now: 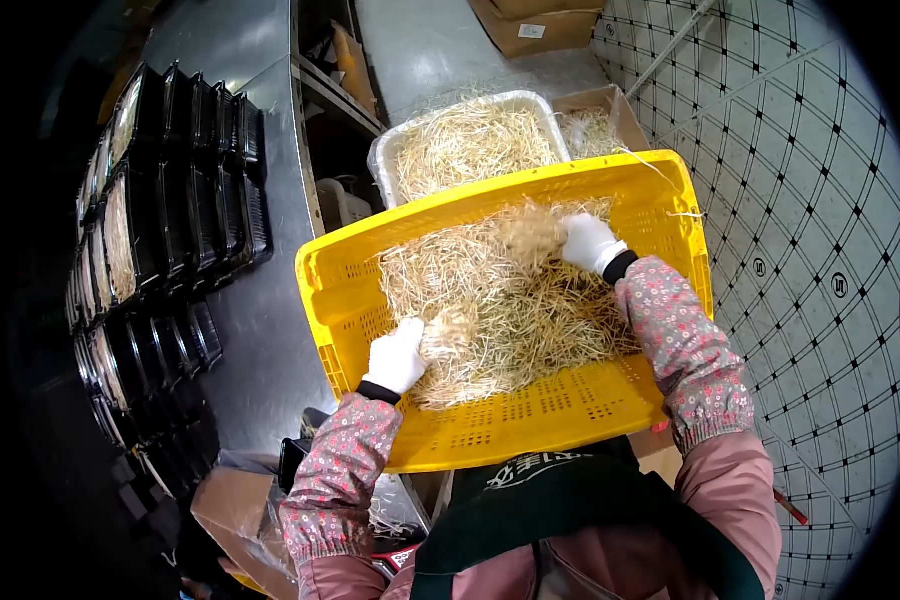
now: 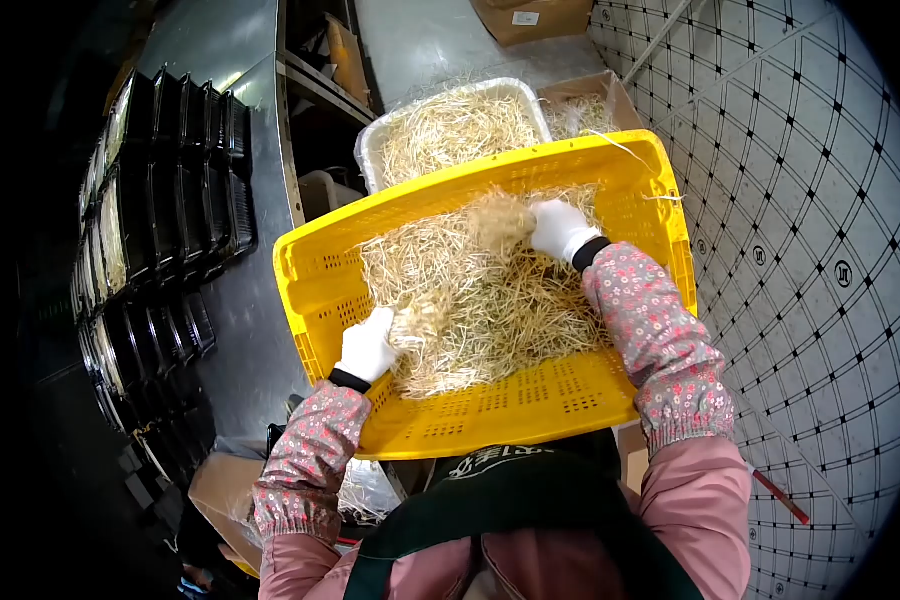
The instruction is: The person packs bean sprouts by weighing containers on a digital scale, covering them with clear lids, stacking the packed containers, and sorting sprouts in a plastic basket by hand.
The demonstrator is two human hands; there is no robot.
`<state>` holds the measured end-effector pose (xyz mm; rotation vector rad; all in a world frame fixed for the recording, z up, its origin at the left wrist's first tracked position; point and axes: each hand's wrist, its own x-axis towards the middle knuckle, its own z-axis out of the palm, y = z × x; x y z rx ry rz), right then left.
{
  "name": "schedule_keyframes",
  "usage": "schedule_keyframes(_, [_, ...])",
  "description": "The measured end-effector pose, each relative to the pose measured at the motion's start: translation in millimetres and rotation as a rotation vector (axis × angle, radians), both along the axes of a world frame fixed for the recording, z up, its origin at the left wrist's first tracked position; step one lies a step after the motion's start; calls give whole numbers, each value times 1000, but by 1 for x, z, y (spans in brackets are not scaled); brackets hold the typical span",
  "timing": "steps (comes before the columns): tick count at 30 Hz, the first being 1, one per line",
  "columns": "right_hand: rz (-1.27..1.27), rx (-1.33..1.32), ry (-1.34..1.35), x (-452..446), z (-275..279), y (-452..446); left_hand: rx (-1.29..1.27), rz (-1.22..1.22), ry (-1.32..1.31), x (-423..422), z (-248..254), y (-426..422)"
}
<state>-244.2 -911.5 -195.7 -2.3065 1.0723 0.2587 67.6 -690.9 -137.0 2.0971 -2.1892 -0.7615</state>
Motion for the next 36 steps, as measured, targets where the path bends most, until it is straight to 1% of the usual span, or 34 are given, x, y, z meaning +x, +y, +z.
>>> schedule_keyframes(1, [-98,62,-111,4,11,-2,-84,-54,15,1,1,3])
schedule_keyframes(2, [-192,121,-222,12,20,-4,-67,-119,-46,-3,-1,3])
schedule_keyframes(3, [-205,249,-142,33,31,-1,-50,-186,-108,-13,0,-1])
schedule_keyframes(4, [-217,368,-53,53,40,3,-125,-223,-135,-24,-3,-6])
schedule_keyframes(5, [-204,469,45,69,52,7,-129,-229,-107,-34,-9,-12])
schedule_keyframes(7, [-121,357,20,90,-18,33,-131,-132,-246,-58,-29,-16])
schedule_keyframes(8, [-74,454,267,101,-3,34,-54,-102,-324,-63,-38,-10])
schedule_keyframes(9, [-46,475,275,102,0,34,18,16,-223,-67,-34,-3])
schedule_keyframes(11, [-21,325,163,89,5,30,101,215,-66,-70,-13,13])
schedule_keyframes(12, [-1,261,152,83,-7,23,47,320,73,-66,-17,29])
schedule_keyframes(13, [47,328,94,78,-6,8,1,436,221,-59,-35,46])
schedule_keyframes(14, [-26,336,79,82,1,0,43,671,416,-55,-61,62])
schedule_keyframes(15, [-99,342,64,86,3,-5,82,905,614,-57,-60,61])
schedule_keyframes(16, [-152,298,29,97,-1,-10,203,1299,1155,-57,-61,57])
schedule_keyframes(17, [-286,344,-24,108,-3,-9,252,1430,1120,-60,-63,53])
schedule_keyframes(19, [-196,354,126,129,-2,3,349,1524,1324,-58,-76,47])
schedule_keyframes(20, [-228,448,90,133,-3,23,318,1566,1299,-63,-88,43])
schedule_keyframes(21, [-98,455,-74,129,9,41,309,1620,1346,-65,-93,38])
schedule_keyframes(22, [34,457,-235,126,20,57,313,1592,1411,-65,-99,36])
schedule_keyframes(23, [45,336,-107,126,22,78,318,1565,1476,-65,-103,35])
schedule_keyframes(24, [59,224,27,127,24,99,317,1570,1483,-66,-103,35])
schedule_keyframes(25, [67,142,-30,122,30,121,337,1495,1589,-67,-101,35])
schedule_keyframes(26, [103,19,7,118,28,143,356,1413,1691,-69,-98,35])
schedule_keyframes(27, [138,-105,41,117,21,160,353,1413,1692,-72,-90,33])
schedule_keyframes(28, [139,-108,40,117,18,171,377,1491,1574,-77,-79,31])
schedule_keyframes(29, [108,-194,8,118,13,180,397,1565,1452,-81,-68,28])
schedule_keyframes(30, [75,-280,-26,120,9,185,382,1579,1452,-79,-85,36])
schedule_keyframes(31, [76,-280,-31,123,5,183,376,1580,1449,-78,-84,41])
schedule_keyframes(32, [69,-260,-62,126,-1,175,453,1515,1407,-76,-84,45])
schedule_keyframes(33, [64,-241,-92,129,-10,166,423,1476,1397,-79,-69,49])
schedule_keyframes(34, [-19,-284,-244,132,-37,163,392,1438,1387,-82,-53,51])
schedule_keyframes(35, [17,68,-48,138,-21,133,361,1400,1376,-85,-38,55])
schedule_keyframes(36, [-6,179,-21,139,6,108,305,1307,1486,-81,-18,64])
